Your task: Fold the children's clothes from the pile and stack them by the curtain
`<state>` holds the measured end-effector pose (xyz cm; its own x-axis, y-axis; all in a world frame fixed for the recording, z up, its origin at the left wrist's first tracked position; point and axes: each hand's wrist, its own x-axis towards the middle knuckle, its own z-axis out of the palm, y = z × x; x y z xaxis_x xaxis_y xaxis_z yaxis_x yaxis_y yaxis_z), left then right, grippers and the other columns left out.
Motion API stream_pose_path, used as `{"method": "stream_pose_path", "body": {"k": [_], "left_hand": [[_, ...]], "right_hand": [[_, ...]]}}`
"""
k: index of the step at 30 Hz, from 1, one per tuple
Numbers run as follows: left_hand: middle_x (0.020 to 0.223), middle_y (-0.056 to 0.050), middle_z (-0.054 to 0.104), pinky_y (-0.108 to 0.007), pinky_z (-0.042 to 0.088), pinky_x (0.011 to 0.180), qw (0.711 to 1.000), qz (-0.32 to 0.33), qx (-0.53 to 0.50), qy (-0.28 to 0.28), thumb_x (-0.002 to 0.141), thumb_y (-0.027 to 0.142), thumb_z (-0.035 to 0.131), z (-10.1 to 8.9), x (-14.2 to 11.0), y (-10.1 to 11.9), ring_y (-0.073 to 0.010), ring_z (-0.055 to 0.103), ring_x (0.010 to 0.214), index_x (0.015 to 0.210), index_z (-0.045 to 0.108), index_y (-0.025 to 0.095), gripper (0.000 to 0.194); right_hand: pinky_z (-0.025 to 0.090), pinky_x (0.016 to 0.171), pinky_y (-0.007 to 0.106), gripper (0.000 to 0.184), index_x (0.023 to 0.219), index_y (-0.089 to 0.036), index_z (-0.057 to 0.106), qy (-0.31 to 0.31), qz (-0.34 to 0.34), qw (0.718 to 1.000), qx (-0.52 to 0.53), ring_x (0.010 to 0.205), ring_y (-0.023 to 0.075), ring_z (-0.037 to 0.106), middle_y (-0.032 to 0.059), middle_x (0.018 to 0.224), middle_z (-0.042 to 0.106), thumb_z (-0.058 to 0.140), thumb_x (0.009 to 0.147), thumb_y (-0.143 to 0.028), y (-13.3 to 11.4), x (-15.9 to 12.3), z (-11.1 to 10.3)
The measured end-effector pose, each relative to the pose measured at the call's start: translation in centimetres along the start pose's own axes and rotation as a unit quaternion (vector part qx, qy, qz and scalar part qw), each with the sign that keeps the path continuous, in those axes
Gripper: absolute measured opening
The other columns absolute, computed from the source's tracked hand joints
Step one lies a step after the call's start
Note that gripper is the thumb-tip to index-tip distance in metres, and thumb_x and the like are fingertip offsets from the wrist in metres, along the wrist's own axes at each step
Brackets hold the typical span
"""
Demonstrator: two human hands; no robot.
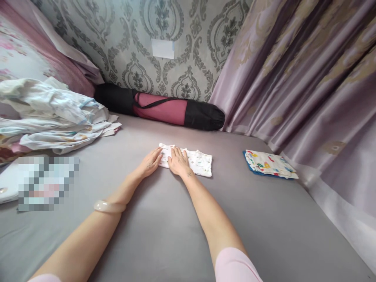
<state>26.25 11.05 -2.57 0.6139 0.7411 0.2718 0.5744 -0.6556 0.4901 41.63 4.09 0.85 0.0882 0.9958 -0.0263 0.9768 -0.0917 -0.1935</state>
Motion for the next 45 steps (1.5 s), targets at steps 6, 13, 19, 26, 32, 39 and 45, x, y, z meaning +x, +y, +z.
{"method": "stream_pose_path", "body": {"k": [6, 13, 19, 26, 32, 39, 45], "left_hand": [[0.145, -0.012, 0.05, -0.035, 0.029, 0.117, 0.997, -0.051, -0.04, 0.039, 0.099, 0.037, 0.021, -1.0, 0.3, 0.5, -0.0195, 0.04, 0.138, 0.137, 0.048, 0.013, 0.052], [0.142, -0.009, 0.054, -0.039, 0.032, 0.114, 0.989, -0.114, -0.075, 0.063, 0.101, 0.039, 0.014, -2.0, 0.2, 1.0, -0.0199, 0.042, 0.137, 0.13, 0.053, 0.017, 0.054], [0.137, -0.009, 0.057, -0.036, 0.036, 0.111, 0.991, -0.084, -0.078, 0.068, 0.101, 0.037, 0.015, -2.0, 0.1, 1.0, -0.0195, 0.049, 0.131, 0.129, 0.055, 0.017, 0.053], [0.138, -0.011, 0.057, -0.04, 0.034, 0.113, 0.994, -0.052, -0.027, 0.09, 0.101, 0.039, 0.021, -0.9, 0.0, 0.6, -0.0221, 0.044, 0.135, 0.131, 0.054, 0.017, 0.05], [0.15, -0.011, 0.043, -0.047, 0.025, 0.117, 0.996, 0.017, 0.08, 0.034, 0.101, 0.04, 0.024, -0.7, -0.4, 1.8, -0.026, 0.031, 0.143, 0.14, 0.047, 0.015, 0.052], [0.147, -0.007, 0.049, -0.054, 0.022, 0.115, 0.983, 0.065, 0.148, -0.09, 0.1, 0.038, 0.028, -0.3, 0.2, 2.9, -0.0261, 0.038, 0.14, 0.136, 0.051, 0.025, 0.045], [0.123, -0.009, 0.067, -0.053, 0.029, 0.108, 0.98, 0.072, 0.16, -0.094, 0.098, 0.035, 0.034, -1.6, 2.7, 3.5, -0.026, 0.058, 0.118, 0.111, 0.065, 0.023, 0.036]], "right_hand": [[0.006, 0.119, 0.047, 0.06, 0.153, -0.009, 0.025, -0.003, -0.004, 1.0, 0.024, 0.149, 0.0232, 0.011, 0.0109, 0.161, 0.018, 0.019, 0.099, -0.036, -2.0, 1.2, -0.8], [0.002, 0.12, 0.044, 0.063, 0.154, -0.007, 0.018, -0.008, -0.012, 1.0, 0.022, 0.149, 0.0202, 0.01, 0.0084, 0.162, 0.015, 0.012, 0.098, -0.035, -4.6, 2.6, 1.4], [0.002, 0.12, 0.043, 0.064, 0.155, -0.007, 0.016, -0.019, -0.02, 0.999, 0.035, 0.149, 0.02, 0.009, 0.0084, 0.162, 0.013, 0.012, 0.098, -0.035, -4.5, 2.6, 1.4], [0.001, 0.12, 0.042, 0.06, 0.154, -0.008, 0.022, 0.032, 0.005, 0.996, 0.08, 0.149, 0.0204, 0.007, 0.0109, 0.162, 0.015, 0.018, 0.1, -0.036, -1.3, -0.1, -0.8], [-0.001, 0.116, 0.056, 0.058, 0.153, -0.017, 0.026, 0.038, 0.093, 0.994, 0.036, 0.149, 0.029, 0.003, 0.0112, 0.162, 0.014, 0.02, 0.101, -0.041, 4.0, -3.3, -1.6], [0.003, 0.116, 0.056, 0.058, 0.154, -0.022, 0.026, 0.006, 0.089, 0.994, 0.067, 0.149, 0.0308, 0.007, 0.0089, 0.161, 0.021, 0.021, 0.1, -0.045, 5.8, -4.2, -1.0], [0.011, 0.117, 0.055, 0.051, 0.148, -0.019, 0.035, 0.086, 0.105, 0.984, 0.113, 0.145, 0.0261, 0.025, 0.0082, 0.156, 0.034, 0.026, 0.1, -0.03, 9.2, -4.2, -2.3]]}}
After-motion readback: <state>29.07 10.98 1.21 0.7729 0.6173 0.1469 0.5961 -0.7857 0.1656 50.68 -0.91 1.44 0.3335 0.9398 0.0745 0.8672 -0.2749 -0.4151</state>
